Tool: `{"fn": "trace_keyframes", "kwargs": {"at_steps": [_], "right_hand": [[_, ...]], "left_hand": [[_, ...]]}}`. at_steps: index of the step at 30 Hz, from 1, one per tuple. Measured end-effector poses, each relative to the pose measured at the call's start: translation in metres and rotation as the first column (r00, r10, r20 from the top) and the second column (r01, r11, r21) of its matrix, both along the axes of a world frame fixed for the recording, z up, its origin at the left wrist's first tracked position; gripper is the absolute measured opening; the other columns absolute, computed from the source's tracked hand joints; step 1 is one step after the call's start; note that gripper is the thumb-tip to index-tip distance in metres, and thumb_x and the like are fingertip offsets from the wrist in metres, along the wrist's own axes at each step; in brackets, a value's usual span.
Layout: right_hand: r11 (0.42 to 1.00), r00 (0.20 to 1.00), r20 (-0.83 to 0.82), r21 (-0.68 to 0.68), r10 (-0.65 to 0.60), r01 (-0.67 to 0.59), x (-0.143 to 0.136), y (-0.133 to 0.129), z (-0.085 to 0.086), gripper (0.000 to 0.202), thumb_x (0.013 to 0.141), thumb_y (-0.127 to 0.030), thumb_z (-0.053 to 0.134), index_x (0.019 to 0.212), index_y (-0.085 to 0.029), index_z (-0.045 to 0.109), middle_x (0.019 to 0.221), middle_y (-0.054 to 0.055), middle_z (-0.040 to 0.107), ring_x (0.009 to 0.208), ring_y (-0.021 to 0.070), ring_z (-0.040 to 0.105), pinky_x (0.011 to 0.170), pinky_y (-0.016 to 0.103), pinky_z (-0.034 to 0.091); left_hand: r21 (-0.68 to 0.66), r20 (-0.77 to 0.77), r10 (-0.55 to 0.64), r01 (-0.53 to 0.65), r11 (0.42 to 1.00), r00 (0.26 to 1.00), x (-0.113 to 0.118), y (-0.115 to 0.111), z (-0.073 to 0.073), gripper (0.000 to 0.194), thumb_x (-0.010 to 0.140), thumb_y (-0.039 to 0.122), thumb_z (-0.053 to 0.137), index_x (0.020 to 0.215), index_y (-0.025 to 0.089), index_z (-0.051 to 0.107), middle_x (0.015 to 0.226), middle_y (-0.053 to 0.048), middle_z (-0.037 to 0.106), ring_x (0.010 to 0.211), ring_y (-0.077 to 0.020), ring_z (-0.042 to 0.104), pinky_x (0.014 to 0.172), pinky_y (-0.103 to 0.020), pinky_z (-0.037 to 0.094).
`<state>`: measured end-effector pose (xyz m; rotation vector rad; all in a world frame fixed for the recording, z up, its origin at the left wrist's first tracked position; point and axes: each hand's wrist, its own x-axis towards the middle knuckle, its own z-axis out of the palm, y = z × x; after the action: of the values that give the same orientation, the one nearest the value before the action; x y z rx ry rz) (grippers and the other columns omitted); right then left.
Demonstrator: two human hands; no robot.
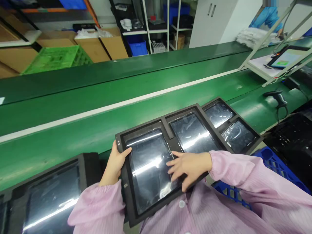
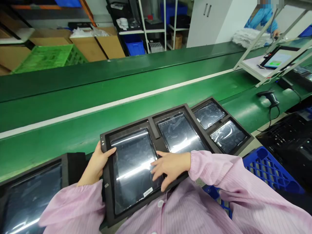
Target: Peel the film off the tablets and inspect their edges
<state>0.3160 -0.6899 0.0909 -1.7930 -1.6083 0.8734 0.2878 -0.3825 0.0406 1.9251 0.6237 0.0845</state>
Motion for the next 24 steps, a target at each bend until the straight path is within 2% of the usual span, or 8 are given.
{"fn": "trace_keyframes", "kwargs": {"at_steps": [2, 5, 9, 12, 14, 18, 21, 24], "right_hand": [[1.000, 1.000, 0.001, 0.021, -0.012, 0.012, 0.005, -0.012, 0.005, 0.036, 0.079, -0.031, 0.076, 0.111, -0.018, 0.064, 0.118, 0.006, 0.063, 0.124, 0.0215, 0.048, 0.115, 0.052, 0.009], [0.926, 0.911, 0.173, 0.122, -0.374, 0.357, 0.046, -0.030, 0.008, 0.021, 0.088, -0.022, 0.066, 0.108, -0.015, 0.067, 0.116, 0.007, 0.064, 0.118, 0.0168, 0.052, 0.110, 0.036, 0.031], [0.592, 0.445, 0.546, 0.120, -0.710, 0.797, 0.118, -0.055, -0.002, 0.018, 0.089, -0.012, 0.059, 0.103, -0.013, 0.071, 0.128, 0.013, 0.055, 0.126, 0.0276, 0.041, 0.108, 0.043, 0.032], [0.539, 0.395, 0.634, 0.040, -0.665, 0.842, 0.148, -0.064, -0.011, 0.026, 0.088, -0.012, 0.060, 0.111, -0.017, 0.069, 0.142, 0.014, 0.041, 0.134, 0.0352, 0.027, 0.109, 0.053, 0.026], [0.552, 0.424, 0.646, -0.005, -0.635, 0.834, 0.155, -0.067, -0.015, 0.027, 0.088, -0.016, 0.061, 0.114, -0.019, 0.068, 0.146, 0.013, 0.035, 0.136, 0.0354, 0.023, 0.109, 0.054, 0.023], [0.551, 0.445, 0.629, -0.032, -0.637, 0.834, 0.164, -0.075, -0.016, 0.025, 0.087, -0.018, 0.061, 0.111, -0.018, 0.069, 0.146, 0.015, 0.035, 0.135, 0.0357, 0.025, 0.107, 0.056, 0.025], [0.562, 0.462, 0.606, -0.029, -0.647, 0.826, 0.171, -0.080, -0.016, 0.015, 0.087, -0.021, 0.064, 0.099, -0.020, 0.073, 0.143, 0.010, 0.040, 0.134, 0.0321, 0.028, 0.108, 0.049, 0.026], [0.607, 0.446, 0.593, 0.093, -0.671, 0.789, 0.169, -0.081, -0.014, 0.008, 0.087, -0.020, 0.064, 0.085, -0.018, 0.072, 0.135, 0.008, 0.050, 0.131, 0.0295, 0.032, 0.111, 0.048, 0.019]], "left_hand": [[0.353, -0.029, -0.008, 0.017, 0.935, 1.000, -0.003, -0.010, 0.008, 0.081, 0.074, 0.035, 0.061, 0.142, 0.005, 0.028, 0.136, -0.028, 0.042, 0.127, -0.0396, 0.041, 0.103, -0.057, 0.032], [0.770, -0.020, -0.171, 0.124, 0.625, 0.985, -0.011, -0.043, 0.017, 0.071, 0.083, 0.037, 0.051, 0.142, 0.002, 0.032, 0.148, -0.033, 0.019, 0.139, -0.0465, 0.013, 0.103, -0.070, 0.013], [0.853, -0.068, -0.574, 0.346, 0.391, 0.816, -0.027, -0.108, 0.006, 0.042, 0.087, 0.029, 0.043, 0.122, 0.012, 0.060, 0.138, -0.026, 0.044, 0.134, -0.0428, 0.030, 0.101, -0.066, 0.026], [0.892, -0.058, -0.814, 0.397, 0.218, 0.579, -0.040, -0.155, -0.008, 0.039, 0.085, 0.023, 0.048, 0.122, 0.021, 0.060, 0.136, -0.014, 0.051, 0.130, -0.0332, 0.040, 0.102, -0.054, 0.035], [0.917, -0.052, -0.895, 0.377, 0.133, 0.443, -0.046, -0.177, -0.011, 0.041, 0.083, 0.026, 0.052, 0.123, 0.022, 0.057, 0.136, -0.010, 0.052, 0.128, -0.0294, 0.043, 0.110, -0.054, 0.023], [0.920, -0.032, -0.918, 0.371, 0.127, 0.395, -0.047, -0.195, -0.005, 0.044, 0.080, 0.038, 0.056, 0.119, 0.017, 0.058, 0.129, -0.009, 0.059, 0.120, -0.0280, 0.051, 0.114, -0.052, -0.009], [0.905, -0.002, -0.915, 0.389, 0.170, 0.404, -0.042, -0.195, -0.003, 0.042, 0.081, 0.034, 0.056, 0.118, 0.014, 0.056, 0.121, -0.008, 0.064, 0.114, -0.0259, 0.056, 0.115, -0.049, -0.010], [0.852, 0.091, -0.882, 0.422, 0.309, 0.463, -0.039, -0.194, -0.011, 0.045, 0.086, 0.024, 0.052, 0.128, 0.012, 0.047, 0.112, -0.007, 0.068, 0.106, -0.0190, 0.062, 0.118, -0.040, -0.002]]}}
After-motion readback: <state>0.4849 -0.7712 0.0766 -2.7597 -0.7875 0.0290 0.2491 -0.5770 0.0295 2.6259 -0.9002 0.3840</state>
